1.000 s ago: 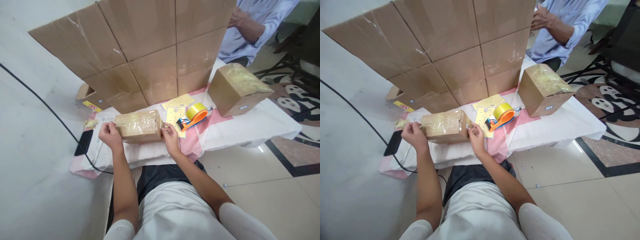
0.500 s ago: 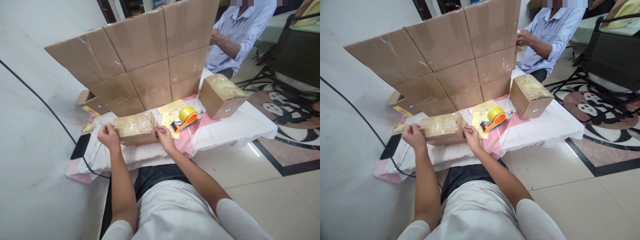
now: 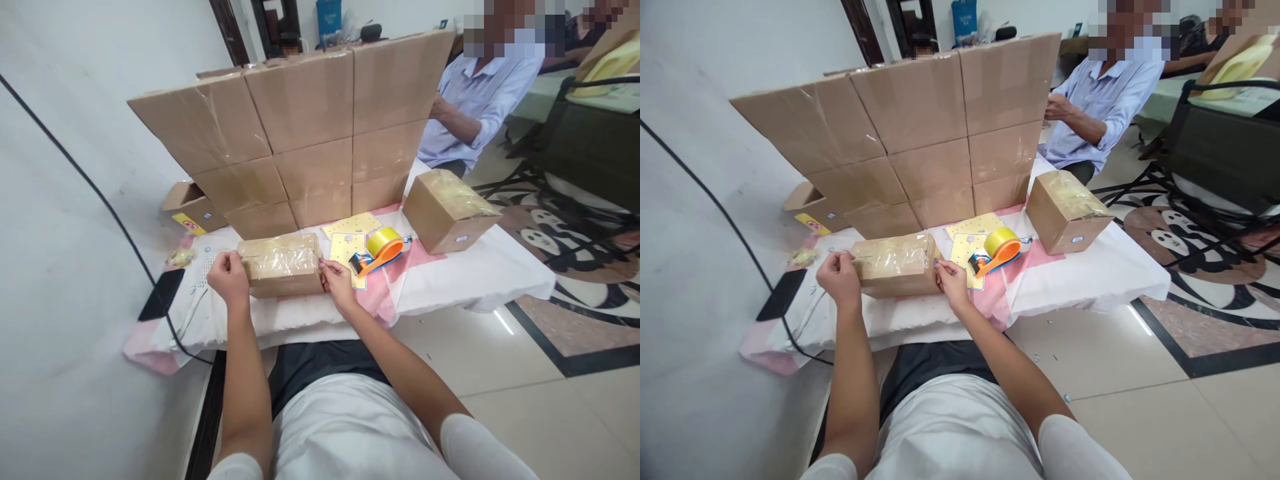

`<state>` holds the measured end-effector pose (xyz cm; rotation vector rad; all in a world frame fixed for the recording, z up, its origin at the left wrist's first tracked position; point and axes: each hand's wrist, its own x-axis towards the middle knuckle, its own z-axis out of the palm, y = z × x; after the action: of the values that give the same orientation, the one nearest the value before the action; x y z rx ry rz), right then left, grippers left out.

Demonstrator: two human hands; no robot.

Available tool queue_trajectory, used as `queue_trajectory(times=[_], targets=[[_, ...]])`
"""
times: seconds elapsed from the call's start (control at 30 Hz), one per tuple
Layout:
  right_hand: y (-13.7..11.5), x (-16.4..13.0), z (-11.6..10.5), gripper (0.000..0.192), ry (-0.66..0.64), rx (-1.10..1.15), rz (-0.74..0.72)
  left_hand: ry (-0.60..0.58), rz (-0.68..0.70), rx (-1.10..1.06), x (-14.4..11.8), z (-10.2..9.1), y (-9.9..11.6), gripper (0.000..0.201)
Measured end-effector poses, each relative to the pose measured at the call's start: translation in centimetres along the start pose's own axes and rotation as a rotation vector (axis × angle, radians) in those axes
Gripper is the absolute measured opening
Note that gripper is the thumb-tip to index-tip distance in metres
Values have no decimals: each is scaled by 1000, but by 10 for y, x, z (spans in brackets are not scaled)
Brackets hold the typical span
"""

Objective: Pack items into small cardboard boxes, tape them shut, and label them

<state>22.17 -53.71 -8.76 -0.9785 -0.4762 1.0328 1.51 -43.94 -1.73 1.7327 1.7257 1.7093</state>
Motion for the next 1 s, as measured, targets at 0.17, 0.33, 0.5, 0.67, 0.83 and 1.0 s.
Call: queue_trajectory(times=[0.17, 0.33, 0.5, 0.67, 0.83, 1.0], targets=[[0, 1, -3, 56, -7, -59, 50, 6, -3, 35, 1, 2, 2, 25], [4, -1, -1, 57, 76, -64, -18, 10, -4, -26, -2, -2, 1, 24], [5, -5, 1, 53, 105, -30, -68, 18, -6, -44, -4, -5, 1, 25], [2, -3, 1, 49, 45, -75, -22, -54, 2, 11, -1, -6, 3, 25], [-2, -2, -7, 39, 15, -149, -82, -29, -11, 9, -1, -4, 3, 25], [-6, -4, -34, 83, -28, -310, -316, 3, -9, -44, 7, -5, -8, 23]])
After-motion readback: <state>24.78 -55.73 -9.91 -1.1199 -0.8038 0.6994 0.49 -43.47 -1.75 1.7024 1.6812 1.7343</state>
